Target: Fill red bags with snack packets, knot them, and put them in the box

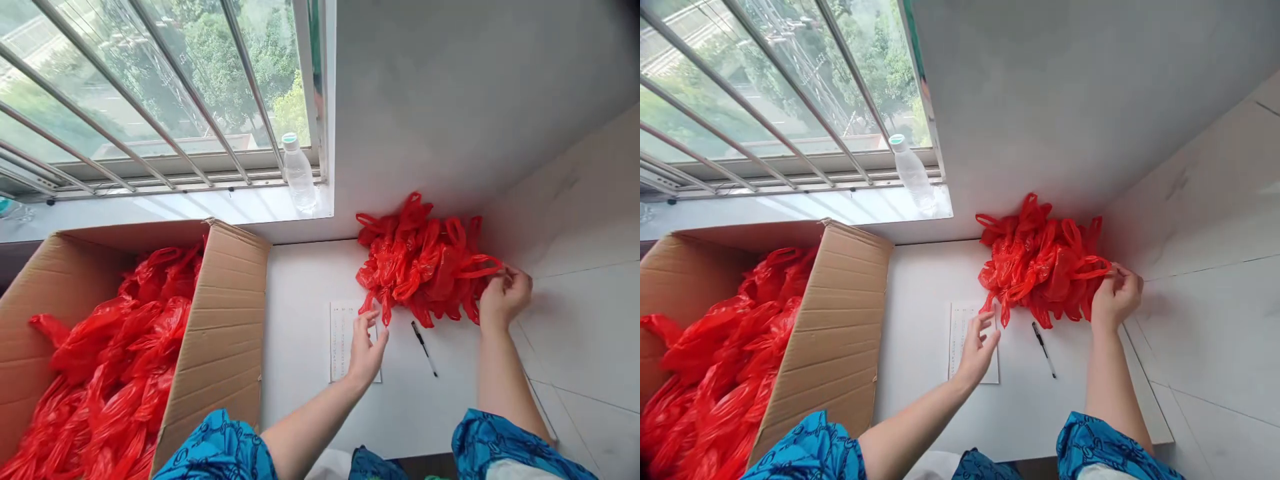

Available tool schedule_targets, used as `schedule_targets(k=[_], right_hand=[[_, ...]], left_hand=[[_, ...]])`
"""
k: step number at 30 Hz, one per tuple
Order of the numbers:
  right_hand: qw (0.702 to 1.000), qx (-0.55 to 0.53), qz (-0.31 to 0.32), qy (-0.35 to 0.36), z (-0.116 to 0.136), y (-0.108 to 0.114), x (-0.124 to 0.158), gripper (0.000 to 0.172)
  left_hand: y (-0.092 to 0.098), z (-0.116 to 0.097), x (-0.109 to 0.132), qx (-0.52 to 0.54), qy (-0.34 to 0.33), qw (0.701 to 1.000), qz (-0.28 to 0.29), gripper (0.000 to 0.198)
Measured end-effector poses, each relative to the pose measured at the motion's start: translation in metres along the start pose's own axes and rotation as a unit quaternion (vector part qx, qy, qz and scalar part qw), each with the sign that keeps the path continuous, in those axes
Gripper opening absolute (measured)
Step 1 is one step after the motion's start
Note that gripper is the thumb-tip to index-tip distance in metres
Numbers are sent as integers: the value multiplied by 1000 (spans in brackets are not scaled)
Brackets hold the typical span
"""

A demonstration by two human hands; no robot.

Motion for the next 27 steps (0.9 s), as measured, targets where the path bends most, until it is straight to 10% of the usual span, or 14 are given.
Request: schedule_targets(k=[6, 10, 19, 27], right_hand=[[977, -100, 147, 121, 94, -21, 139, 25], [944, -66, 303, 114, 125, -75, 168, 29], [947, 162, 276, 12, 68, -193, 70, 73], [950, 113, 276, 89, 50, -160, 15, 43]], left_hand=[[6, 65, 100, 8, 10, 996, 86, 35], [25, 111, 130, -52, 9, 995, 82, 35], [37, 190, 133, -167, -157, 972, 52, 22], [13, 186, 149, -325, -307, 894, 23, 20]])
Point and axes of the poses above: each hand's wrist, its own x-axis away from the middle knuckle, its own y-axis out of the back of the hand, z = x × y, the point moved 7 cm from there along -x, towards the middle knuckle, and after that the axes turned 14 degrees about -x, right-handed, at the moved point
